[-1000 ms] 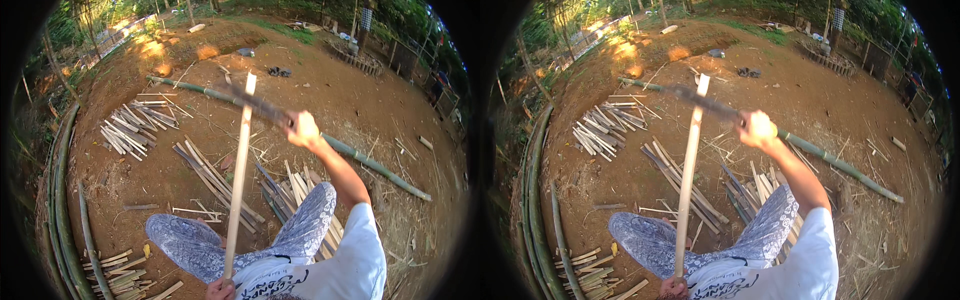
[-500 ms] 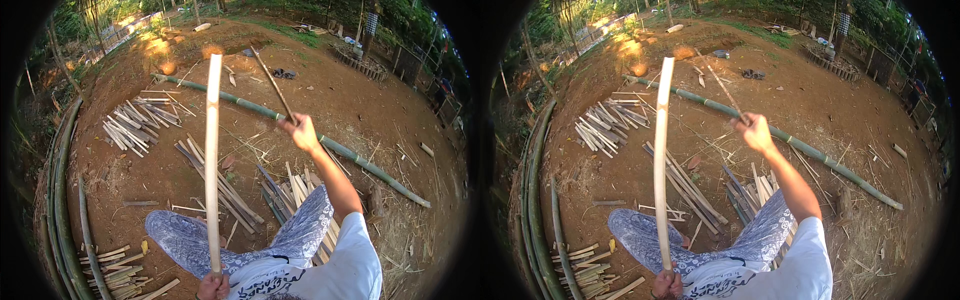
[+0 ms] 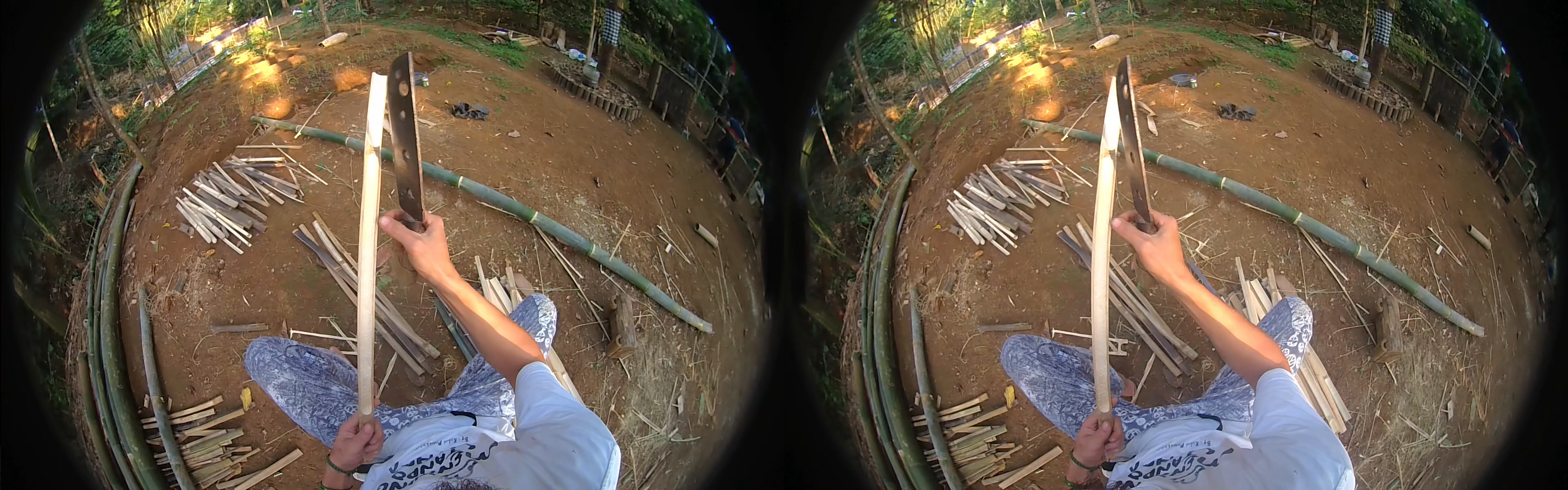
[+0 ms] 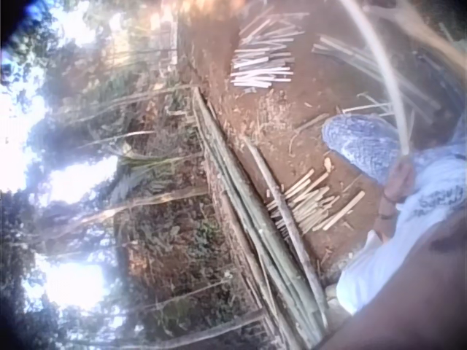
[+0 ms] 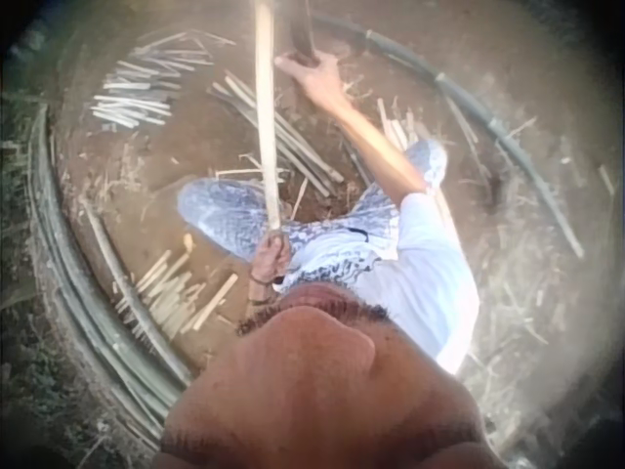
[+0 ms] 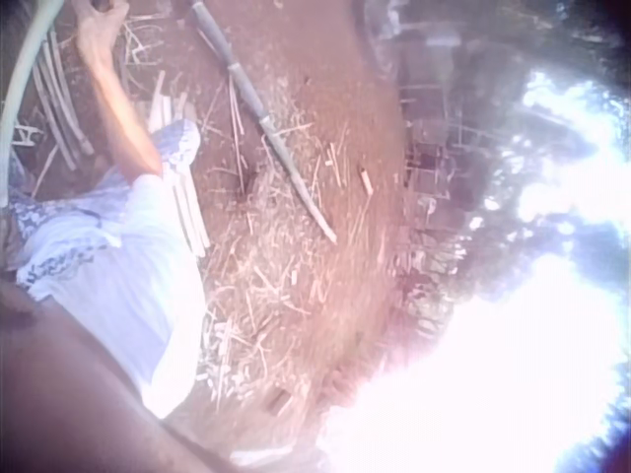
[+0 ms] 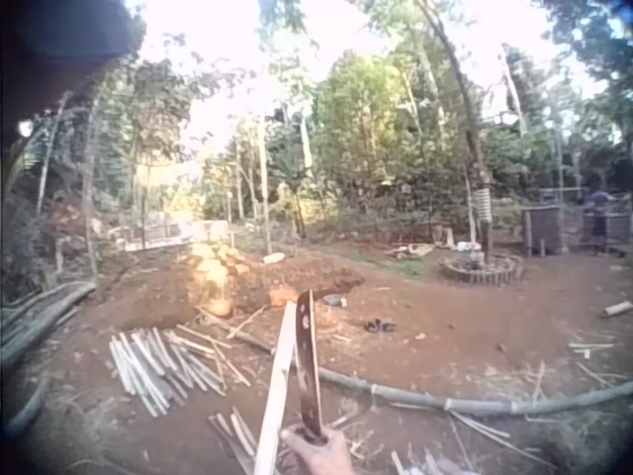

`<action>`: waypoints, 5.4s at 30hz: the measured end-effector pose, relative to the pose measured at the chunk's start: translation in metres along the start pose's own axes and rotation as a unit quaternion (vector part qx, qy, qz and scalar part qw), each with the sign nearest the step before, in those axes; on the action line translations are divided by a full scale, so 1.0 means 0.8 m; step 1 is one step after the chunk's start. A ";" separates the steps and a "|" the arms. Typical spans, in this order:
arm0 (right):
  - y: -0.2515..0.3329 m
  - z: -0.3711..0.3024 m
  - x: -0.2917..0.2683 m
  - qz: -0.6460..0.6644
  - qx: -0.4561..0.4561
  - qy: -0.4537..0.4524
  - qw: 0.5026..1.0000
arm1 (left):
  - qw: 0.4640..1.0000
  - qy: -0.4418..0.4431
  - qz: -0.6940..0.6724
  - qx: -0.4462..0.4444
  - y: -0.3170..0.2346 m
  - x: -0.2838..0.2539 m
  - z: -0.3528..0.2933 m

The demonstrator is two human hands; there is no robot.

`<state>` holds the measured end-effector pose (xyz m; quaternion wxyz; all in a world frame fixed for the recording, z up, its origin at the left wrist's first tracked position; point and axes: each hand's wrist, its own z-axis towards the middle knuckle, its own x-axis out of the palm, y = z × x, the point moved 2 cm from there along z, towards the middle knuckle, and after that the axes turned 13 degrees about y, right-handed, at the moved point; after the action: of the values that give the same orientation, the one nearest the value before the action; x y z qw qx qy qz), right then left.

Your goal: The person sits on the ground and uses a large knife to split long bamboo poles into thin strips. They repeatedly strike the bamboo with the knife to separate it into uniform slats, which are then placed in a pile.

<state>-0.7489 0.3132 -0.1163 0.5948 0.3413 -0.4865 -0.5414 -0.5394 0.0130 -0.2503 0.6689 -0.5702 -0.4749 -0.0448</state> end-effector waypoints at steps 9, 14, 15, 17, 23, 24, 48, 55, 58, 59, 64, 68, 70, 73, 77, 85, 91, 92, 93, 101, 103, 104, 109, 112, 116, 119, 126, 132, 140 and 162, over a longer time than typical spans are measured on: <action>0.006 0.003 0.005 -0.044 -0.006 -0.019 0.999 | 0.992 -0.021 0.123 0.010 -0.003 -0.002 0.008; -0.009 0.004 0.005 -0.062 -0.010 -0.030 0.998 | 0.991 -0.041 0.129 0.014 -0.001 -0.002 0.009; -0.007 0.003 0.006 -0.064 -0.003 -0.032 0.997 | 0.991 -0.054 0.125 0.016 -0.001 -0.001 0.010; -0.005 0.002 0.007 -0.076 0.004 -0.034 0.997 | 0.988 -0.077 0.134 0.015 -0.003 0.002 0.011; -0.003 0.001 0.003 -0.058 0.025 -0.014 0.998 | 0.980 -0.088 0.180 0.017 -0.005 0.007 0.013; -0.005 0.002 0.000 -0.025 0.026 -0.003 0.999 | 0.981 -0.076 0.177 0.018 -0.003 0.004 0.012; -0.029 -0.120 -0.010 -0.581 -0.124 0.247 0.766 | 0.960 -0.213 0.184 -0.003 -0.023 0.016 0.072; -0.001 -0.070 -0.030 -0.638 -0.121 0.240 0.722 | 0.873 -0.244 0.421 0.030 -0.034 0.035 0.058; 0.021 -0.032 -0.058 -0.659 -0.114 0.185 0.720 | 0.857 -0.230 0.460 0.026 -0.029 0.046 0.041; 0.027 -0.025 -0.061 -0.656 -0.132 0.186 0.719 | 0.867 -0.228 0.443 0.023 -0.024 0.042 0.035; 0.039 0.004 -0.079 -0.669 -0.159 0.159 0.708 | 0.872 -0.227 0.433 0.031 -0.018 0.036 0.013; 0.058 0.018 -0.086 -0.666 -0.200 0.155 0.702 | 0.898 -0.218 0.381 0.023 -0.007 0.029 -0.008; 0.066 0.023 -0.085 -0.668 -0.214 0.152 0.696 | 0.886 -0.206 0.414 0.046 -0.008 0.027 -0.010; 0.078 0.029 -0.086 -0.679 -0.223 0.131 0.687 | 0.883 -0.211 0.417 0.055 -0.004 0.016 -0.019; 0.096 0.058 -0.116 -0.688 -0.213 0.093 0.687 | 0.879 -0.220 0.422 0.027 0.000 0.024 -0.041; 0.166 0.135 -0.277 -0.650 0.064 -0.176 0.736 | 0.789 -0.233 0.568 -0.006 0.067 -0.015 -0.125; 0.137 0.058 -0.205 -0.665 -0.044 -0.060 0.743 | 0.897 -0.215 0.383 -0.046 0.091 -0.039 -0.079; 0.123 0.039 -0.175 -0.679 -0.020 -0.030 0.733 | 0.905 -0.200 0.372 -0.046 0.095 -0.052 -0.078; 0.121 0.019 -0.138 -0.680 0.017 0.009 0.733 | 0.888 -0.188 0.419 -0.029 0.093 -0.057 -0.078; 0.125 0.025 -0.147 -0.672 0.051 0.014 0.739 | 0.797 -0.201 0.570 -0.005 0.020 0.012 -0.064; 0.135 0.030 -0.166 -0.702 0.023 0.021 0.711 | 0.748 -0.209 0.629 0.032 0.024 0.010 -0.066; 0.131 0.022 -0.157 -0.722 0.006 0.045 0.691 | 0.721 -0.221 0.655 0.051 0.027 0.013 -0.064; 0.122 0.030 -0.148 -0.744 0.004 0.087 0.663 | 0.839 -0.302 0.452 0.004 0.011 0.036 -0.072; 0.132 0.078 -0.249 -0.686 0.104 -0.071 0.716 | 0.885 -0.247 0.395 0.025 0.034 0.016 -0.088; 0.113 0.046 -0.198 -0.612 0.014 -0.029 0.790 | 0.962 -0.216 0.158 -0.050 0.057 -0.012 -0.076; 0.101 -0.006 -0.122 -0.643 -0.018 0.083 0.761 | 0.975 -0.164 0.114 -0.095 0.065 -0.035 -0.070; 0.057 -0.049 -0.068 -0.640 -0.130 0.251 0.715 | 0.960 -0.113 0.257 -0.023 0.041 -0.033 -0.049; 0.118 0.055 -0.180 -0.675 0.078 0.001 0.734 | 0.903 -0.137 0.389 -0.123 0.081 -0.053 -0.093; 0.094 0.042 -0.159 -0.667 0.047 0.019 0.743 | 0.998 -0.045 -0.017 -0.051 0.041 -0.019 -0.054; -0.044 -0.169 0.017 -0.028 0.120 0.051 0.991 | 0.933 -0.057 0.222 0.277 -0.142 0.010 0.267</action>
<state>-0.6327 0.2770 -0.1862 0.5579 0.4506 -0.5074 -0.4778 -0.7284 0.1498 -0.1845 0.7651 -0.4544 -0.3672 0.2708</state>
